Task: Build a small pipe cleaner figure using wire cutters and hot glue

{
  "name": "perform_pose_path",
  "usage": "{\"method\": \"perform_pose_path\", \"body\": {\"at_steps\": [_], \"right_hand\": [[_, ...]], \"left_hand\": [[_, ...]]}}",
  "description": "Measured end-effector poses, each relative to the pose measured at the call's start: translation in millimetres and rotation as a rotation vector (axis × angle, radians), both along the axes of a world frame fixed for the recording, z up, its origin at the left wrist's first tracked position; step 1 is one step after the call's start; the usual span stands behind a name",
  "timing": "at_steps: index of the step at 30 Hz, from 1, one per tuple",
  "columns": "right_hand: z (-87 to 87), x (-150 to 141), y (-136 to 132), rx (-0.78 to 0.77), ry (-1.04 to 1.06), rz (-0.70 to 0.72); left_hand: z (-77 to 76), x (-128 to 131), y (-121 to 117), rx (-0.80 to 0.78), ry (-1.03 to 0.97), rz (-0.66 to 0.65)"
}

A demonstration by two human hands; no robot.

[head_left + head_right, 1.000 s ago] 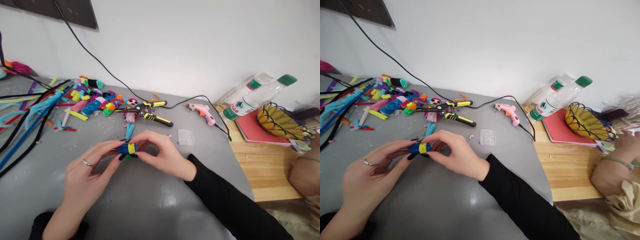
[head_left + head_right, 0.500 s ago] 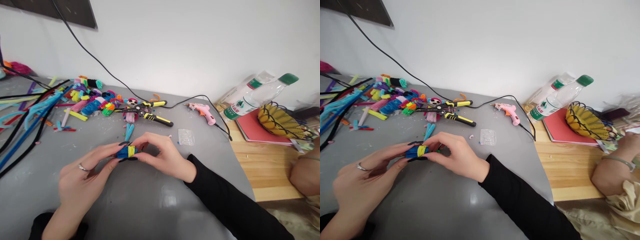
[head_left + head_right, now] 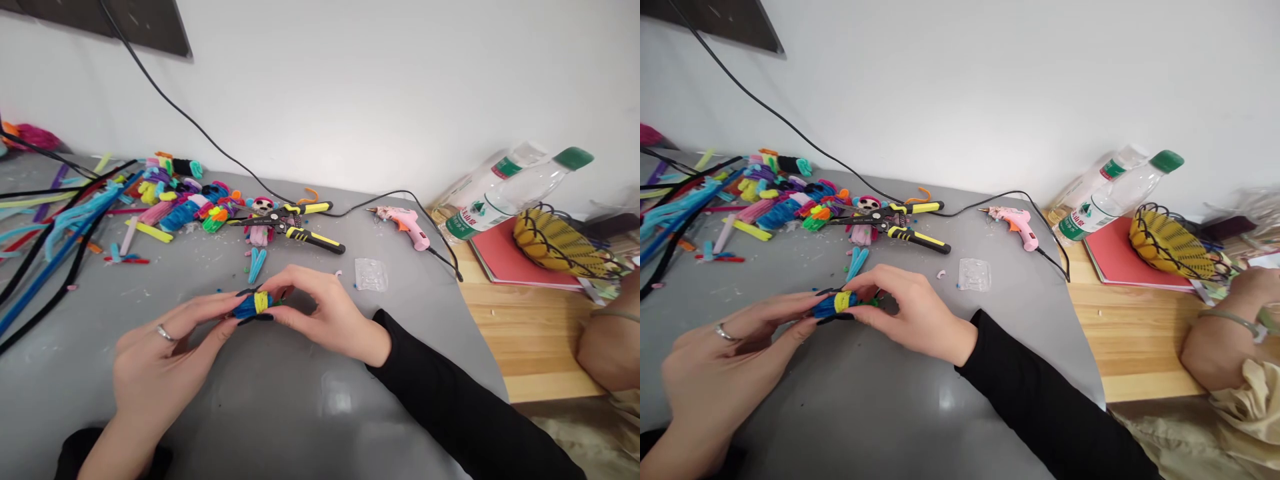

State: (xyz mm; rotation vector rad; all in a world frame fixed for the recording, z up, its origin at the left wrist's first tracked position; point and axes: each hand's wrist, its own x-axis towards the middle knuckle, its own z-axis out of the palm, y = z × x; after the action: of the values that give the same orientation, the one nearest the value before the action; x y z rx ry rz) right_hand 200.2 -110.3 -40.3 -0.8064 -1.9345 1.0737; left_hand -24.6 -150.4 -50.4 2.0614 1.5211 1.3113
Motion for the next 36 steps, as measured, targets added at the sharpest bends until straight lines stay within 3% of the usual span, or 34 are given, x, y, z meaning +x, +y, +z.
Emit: {"method": "perform_pose_path", "body": {"at_steps": [5, 9, 13, 19, 36], "right_hand": [[1.9, -1.4, 0.5, -0.025, 0.078, -0.016], [0.2, -1.3, 2.3, -0.092, 0.125, -0.109], [-4.5, -1.0, 5.5, -0.155, 0.168, -0.184], [-7.5, -1.7, 6.4, -0.269, 0.292, -0.165], [-2.2, -2.4, 3.8, -0.325, 0.292, -0.182]], "left_hand": [[-6.3, 0.1, 1.0, -0.040, 0.051, -0.018], [-8.3, -3.1, 4.3, -0.067, 0.146, -0.005], [-13.3, -2.6, 10.8, -0.015, 0.205, -0.106], [-20.8, 1.9, 14.9, 0.049, 0.307, -0.227], [-8.2, 1.3, 7.3, 0.018, 0.216, 0.017]]}}
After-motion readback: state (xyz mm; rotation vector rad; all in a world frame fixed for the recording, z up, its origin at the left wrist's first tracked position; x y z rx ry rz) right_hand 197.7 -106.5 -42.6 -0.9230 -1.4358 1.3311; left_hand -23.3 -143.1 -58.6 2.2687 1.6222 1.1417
